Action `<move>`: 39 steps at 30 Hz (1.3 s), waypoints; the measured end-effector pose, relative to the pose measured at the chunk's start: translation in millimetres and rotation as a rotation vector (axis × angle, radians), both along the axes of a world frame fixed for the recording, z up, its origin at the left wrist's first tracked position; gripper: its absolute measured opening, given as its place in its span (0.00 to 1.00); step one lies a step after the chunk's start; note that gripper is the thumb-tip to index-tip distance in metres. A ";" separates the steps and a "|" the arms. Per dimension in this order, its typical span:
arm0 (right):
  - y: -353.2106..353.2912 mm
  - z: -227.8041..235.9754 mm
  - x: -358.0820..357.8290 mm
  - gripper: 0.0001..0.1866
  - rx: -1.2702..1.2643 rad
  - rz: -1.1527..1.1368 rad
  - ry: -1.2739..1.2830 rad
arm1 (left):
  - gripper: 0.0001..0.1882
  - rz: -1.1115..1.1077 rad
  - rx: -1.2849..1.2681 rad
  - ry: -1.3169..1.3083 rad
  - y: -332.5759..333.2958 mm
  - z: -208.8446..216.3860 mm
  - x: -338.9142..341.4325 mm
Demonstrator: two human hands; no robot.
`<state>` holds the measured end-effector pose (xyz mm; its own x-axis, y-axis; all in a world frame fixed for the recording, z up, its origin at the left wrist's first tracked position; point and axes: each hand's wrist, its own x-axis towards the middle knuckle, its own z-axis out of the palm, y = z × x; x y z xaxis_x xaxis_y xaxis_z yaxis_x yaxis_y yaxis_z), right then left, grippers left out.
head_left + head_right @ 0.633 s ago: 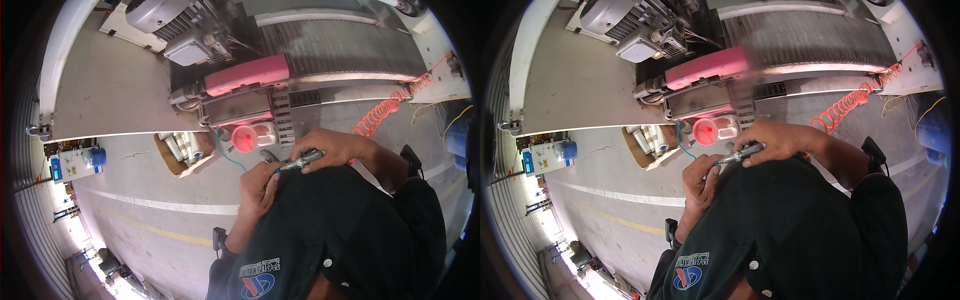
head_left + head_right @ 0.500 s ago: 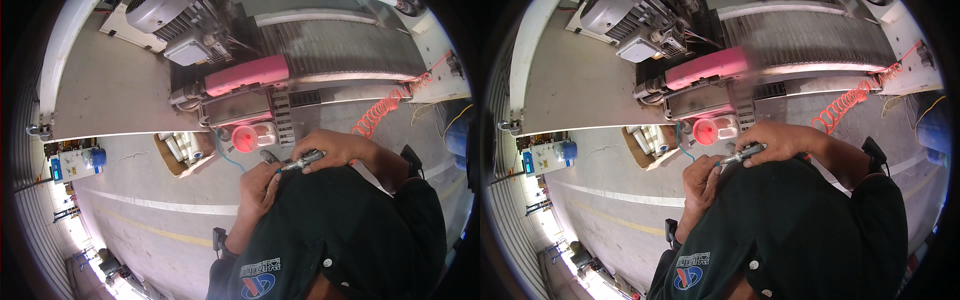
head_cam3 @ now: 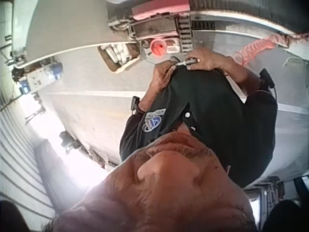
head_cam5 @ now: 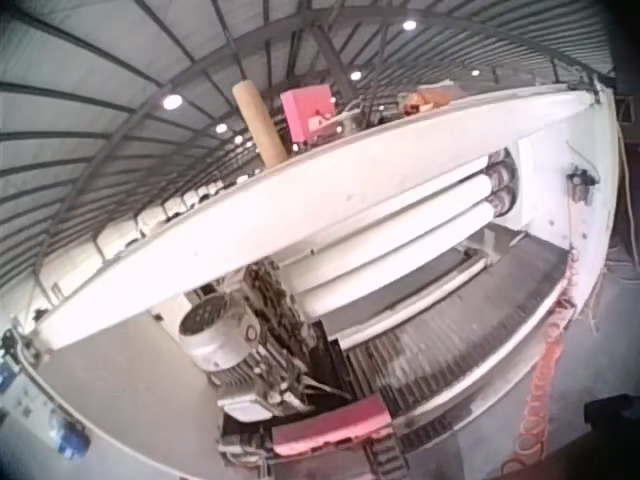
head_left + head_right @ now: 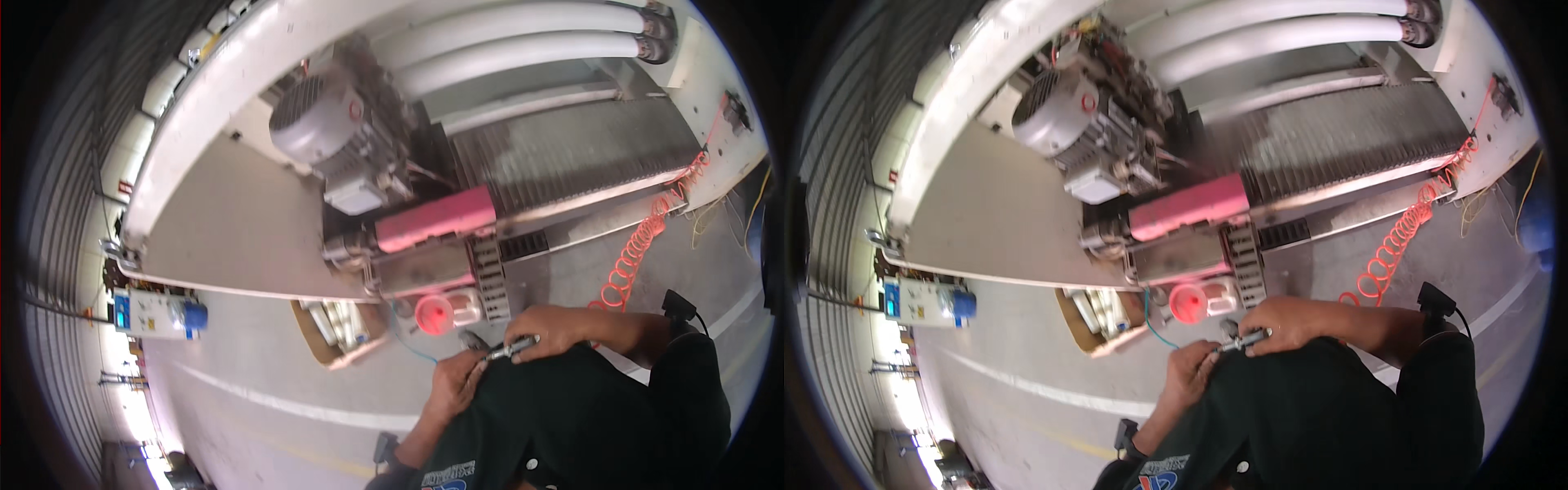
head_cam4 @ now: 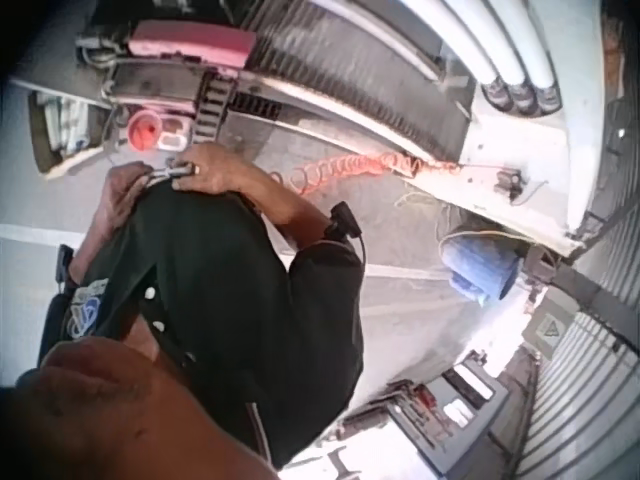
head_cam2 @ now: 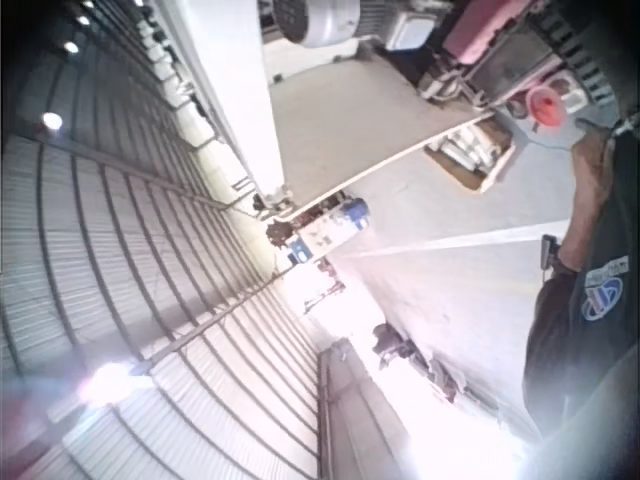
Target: The worker uses an air nozzle to clean a machine, then removes finished rolls of white mesh and replaces them with new rolls on the spindle.
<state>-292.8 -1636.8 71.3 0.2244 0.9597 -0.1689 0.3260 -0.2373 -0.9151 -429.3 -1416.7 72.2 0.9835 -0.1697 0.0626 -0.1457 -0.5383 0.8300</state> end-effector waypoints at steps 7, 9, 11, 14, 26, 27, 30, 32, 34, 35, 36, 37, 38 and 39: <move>-5.1 -5.7 -2.0 0.21 0.006 -0.026 -0.009 | 0.07 0.017 -0.094 0.135 -5.5 0.9 3.1; -6.7 -7.5 -0.4 0.21 0.011 -0.031 -0.001 | 0.07 0.018 -0.098 0.162 -5.8 1.8 5.3; -6.4 -4.1 5.0 0.23 0.013 0.004 0.015 | 0.06 0.014 -0.087 0.152 -6.5 2.9 7.5; -7.8 -4.8 6.7 0.23 0.023 -0.032 -0.022 | 0.06 0.014 -0.053 0.138 -9.3 5.0 12.3; -9.8 1.6 5.0 0.27 -0.118 -0.054 0.053 | 0.05 -0.017 0.018 0.071 -11.4 -0.3 15.3; -10.0 2.9 5.0 0.27 -0.140 -0.045 0.049 | 0.05 -0.019 0.018 0.073 -12.4 -0.6 15.4; -10.7 -5.0 3.3 0.27 -0.134 -0.070 0.050 | 0.05 0.000 -0.025 0.077 -13.7 -1.2 16.2; -10.9 -5.5 3.4 0.27 -0.134 -0.069 0.043 | 0.05 -0.018 -0.020 0.086 -12.6 -3.0 17.4; -10.7 -6.1 3.7 0.26 -0.134 -0.071 0.036 | 0.05 -0.021 -0.017 0.094 -11.2 -3.9 18.0; -10.7 -6.4 3.8 0.26 -0.132 -0.071 0.040 | 0.05 -0.023 -0.014 0.100 -10.7 -4.0 18.4; -10.7 -6.9 4.0 0.26 -0.131 -0.071 0.044 | 0.05 -0.025 -0.015 0.102 -10.8 -3.4 19.3; -10.8 -5.8 4.6 0.26 -0.132 -0.072 0.046 | 0.05 -0.034 -0.019 0.096 -11.4 -1.8 20.4; -10.7 -3.5 5.7 0.25 -0.138 -0.049 0.057 | 0.05 -0.043 -0.022 0.090 -11.5 -1.1 21.3; -10.9 -2.5 6.3 0.24 -0.143 -0.024 0.068 | 0.05 -0.042 -0.023 0.092 -11.2 -1.9 21.6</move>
<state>-286.5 -1647.7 68.8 0.2304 0.9192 -0.3193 0.2575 -0.3740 -0.8910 -407.7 -1427.9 70.3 0.9772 -0.2109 -0.0229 -0.0909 -0.5138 0.8531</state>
